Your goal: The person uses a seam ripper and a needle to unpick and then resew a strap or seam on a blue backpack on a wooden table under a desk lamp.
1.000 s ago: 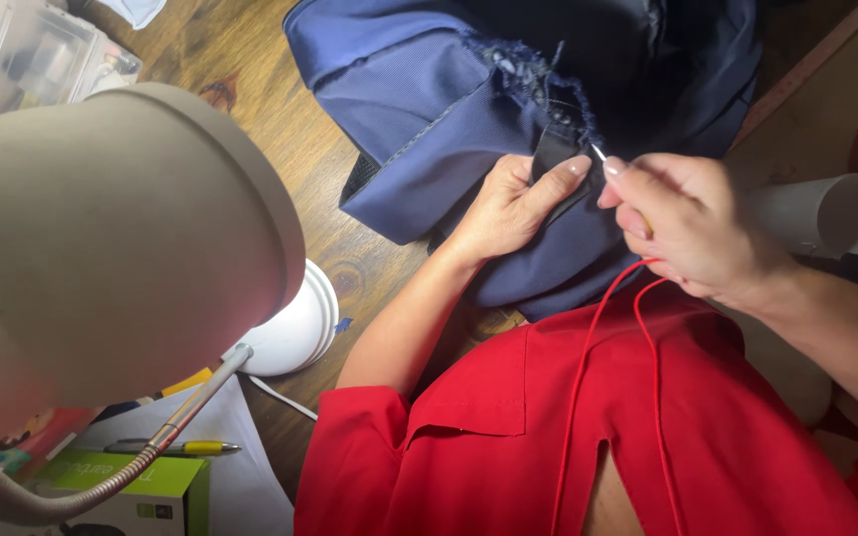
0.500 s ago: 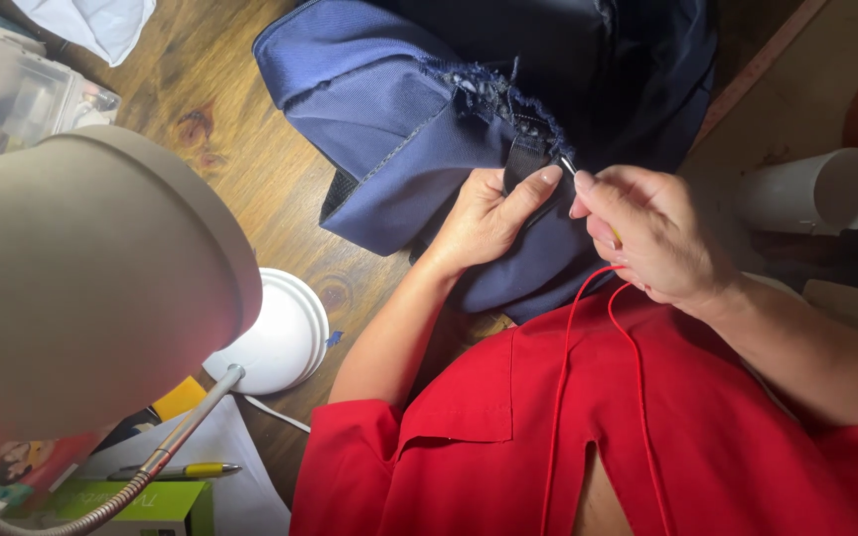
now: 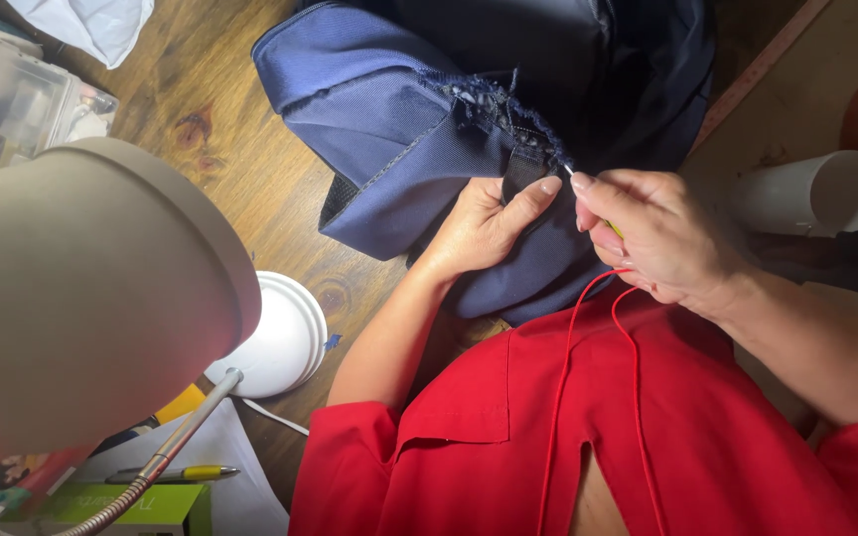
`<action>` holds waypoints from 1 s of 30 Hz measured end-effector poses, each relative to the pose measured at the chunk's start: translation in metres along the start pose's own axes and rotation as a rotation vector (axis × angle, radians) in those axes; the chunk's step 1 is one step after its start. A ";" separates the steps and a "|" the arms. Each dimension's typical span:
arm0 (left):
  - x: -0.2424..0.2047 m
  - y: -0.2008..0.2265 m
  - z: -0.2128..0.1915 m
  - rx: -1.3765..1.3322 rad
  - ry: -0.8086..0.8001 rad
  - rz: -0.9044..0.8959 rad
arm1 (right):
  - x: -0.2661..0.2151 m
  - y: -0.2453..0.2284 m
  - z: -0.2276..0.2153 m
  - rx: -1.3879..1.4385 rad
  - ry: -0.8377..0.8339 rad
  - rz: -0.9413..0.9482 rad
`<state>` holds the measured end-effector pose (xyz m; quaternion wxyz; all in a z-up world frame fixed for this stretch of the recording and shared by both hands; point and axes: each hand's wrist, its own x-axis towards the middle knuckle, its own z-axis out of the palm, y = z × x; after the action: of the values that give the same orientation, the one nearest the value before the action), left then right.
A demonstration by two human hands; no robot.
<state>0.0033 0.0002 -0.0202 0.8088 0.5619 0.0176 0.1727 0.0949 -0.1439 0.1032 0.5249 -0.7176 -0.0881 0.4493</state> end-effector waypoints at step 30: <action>-0.007 0.018 0.014 0.064 0.008 -0.092 | -0.005 -0.020 0.002 -0.059 -0.009 0.061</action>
<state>-0.0045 -0.0085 0.0001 0.7974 0.5854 0.0519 0.1368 0.0974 -0.1367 0.1229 0.4892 -0.7331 -0.0818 0.4652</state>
